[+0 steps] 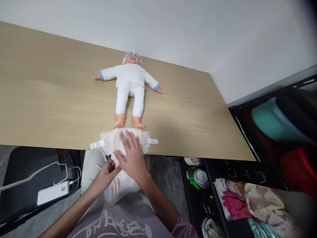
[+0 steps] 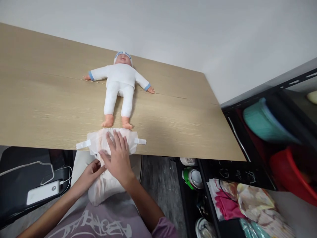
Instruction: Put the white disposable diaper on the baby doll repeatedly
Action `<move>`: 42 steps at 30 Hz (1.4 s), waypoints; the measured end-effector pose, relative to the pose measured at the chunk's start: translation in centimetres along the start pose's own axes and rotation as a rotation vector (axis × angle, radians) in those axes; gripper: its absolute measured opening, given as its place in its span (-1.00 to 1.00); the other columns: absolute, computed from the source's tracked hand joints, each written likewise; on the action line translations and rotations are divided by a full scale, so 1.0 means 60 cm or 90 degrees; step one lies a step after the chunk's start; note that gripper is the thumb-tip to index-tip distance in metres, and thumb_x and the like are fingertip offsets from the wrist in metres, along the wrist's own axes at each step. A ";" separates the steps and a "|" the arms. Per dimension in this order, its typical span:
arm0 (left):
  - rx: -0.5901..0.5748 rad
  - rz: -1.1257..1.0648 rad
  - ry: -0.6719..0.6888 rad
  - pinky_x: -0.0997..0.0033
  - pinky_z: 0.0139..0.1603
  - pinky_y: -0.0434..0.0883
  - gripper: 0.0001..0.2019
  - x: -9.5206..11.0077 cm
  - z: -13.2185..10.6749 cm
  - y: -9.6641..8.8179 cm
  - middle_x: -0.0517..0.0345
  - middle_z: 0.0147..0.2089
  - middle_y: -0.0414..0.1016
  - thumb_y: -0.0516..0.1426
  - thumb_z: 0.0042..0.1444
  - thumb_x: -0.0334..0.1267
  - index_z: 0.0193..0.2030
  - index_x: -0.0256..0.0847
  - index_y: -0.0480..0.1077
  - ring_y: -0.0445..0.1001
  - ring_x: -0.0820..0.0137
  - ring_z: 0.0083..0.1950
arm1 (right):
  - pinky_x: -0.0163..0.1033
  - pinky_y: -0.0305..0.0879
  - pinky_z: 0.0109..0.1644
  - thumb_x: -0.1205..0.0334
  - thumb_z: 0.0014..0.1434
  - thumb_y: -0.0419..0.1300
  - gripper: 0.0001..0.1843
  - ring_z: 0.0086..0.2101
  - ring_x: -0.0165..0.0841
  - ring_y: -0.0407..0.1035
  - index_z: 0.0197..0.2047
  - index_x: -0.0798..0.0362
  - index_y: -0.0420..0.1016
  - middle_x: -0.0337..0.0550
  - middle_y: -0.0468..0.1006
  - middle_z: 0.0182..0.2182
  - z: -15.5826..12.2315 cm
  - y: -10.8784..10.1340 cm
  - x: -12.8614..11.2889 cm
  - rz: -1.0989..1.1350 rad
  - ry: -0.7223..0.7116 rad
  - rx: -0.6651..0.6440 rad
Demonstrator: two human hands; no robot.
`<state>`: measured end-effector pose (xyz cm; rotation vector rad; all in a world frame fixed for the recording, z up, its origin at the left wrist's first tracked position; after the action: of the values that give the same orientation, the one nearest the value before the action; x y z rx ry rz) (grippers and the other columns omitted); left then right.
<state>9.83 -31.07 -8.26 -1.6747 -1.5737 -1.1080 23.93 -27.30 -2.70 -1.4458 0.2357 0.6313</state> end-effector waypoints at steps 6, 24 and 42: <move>-0.170 0.275 0.016 0.33 0.10 0.59 -0.56 0.073 -0.024 -0.081 -0.08 0.07 0.76 0.46 0.27 0.16 0.05 -0.15 0.73 0.72 0.09 0.05 | 0.49 -0.27 0.78 -0.08 0.68 0.13 -0.24 0.74 0.06 -0.16 0.80 -0.13 0.11 -0.03 -0.08 0.79 0.009 0.026 0.012 -0.062 0.008 -0.038; -0.371 1.126 0.803 -0.08 0.65 0.21 -0.02 0.304 0.264 0.063 0.02 0.87 -0.06 0.18 0.28 -0.60 0.78 0.12 0.16 0.03 -0.11 0.81 | 0.43 -0.32 0.79 -0.15 0.70 0.06 -0.24 0.74 0.05 -0.19 0.80 -0.12 0.12 0.01 -0.05 0.79 0.020 0.023 0.008 -0.076 0.009 -0.047; -0.377 0.620 0.842 -0.06 0.58 0.22 -0.65 0.466 0.245 0.100 -0.08 0.31 0.68 0.26 0.50 -0.03 0.28 -0.09 0.63 0.54 0.05 0.35 | 0.37 -0.30 0.80 -0.25 0.70 0.05 -0.22 0.75 -0.03 -0.21 0.80 -0.18 0.10 -0.08 -0.11 0.80 0.114 0.020 0.059 -0.057 -0.020 -0.110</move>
<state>17.18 -5.32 9.53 -1.1626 0.3940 -1.5685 24.71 -19.79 -4.61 -1.6020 0.0914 0.6125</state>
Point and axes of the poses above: each hand's wrist, its own z-axis towards the middle knuckle, its own y-axis out of the palm, x = y × z, the point moved 6 cm from there along z, towards the middle knuckle
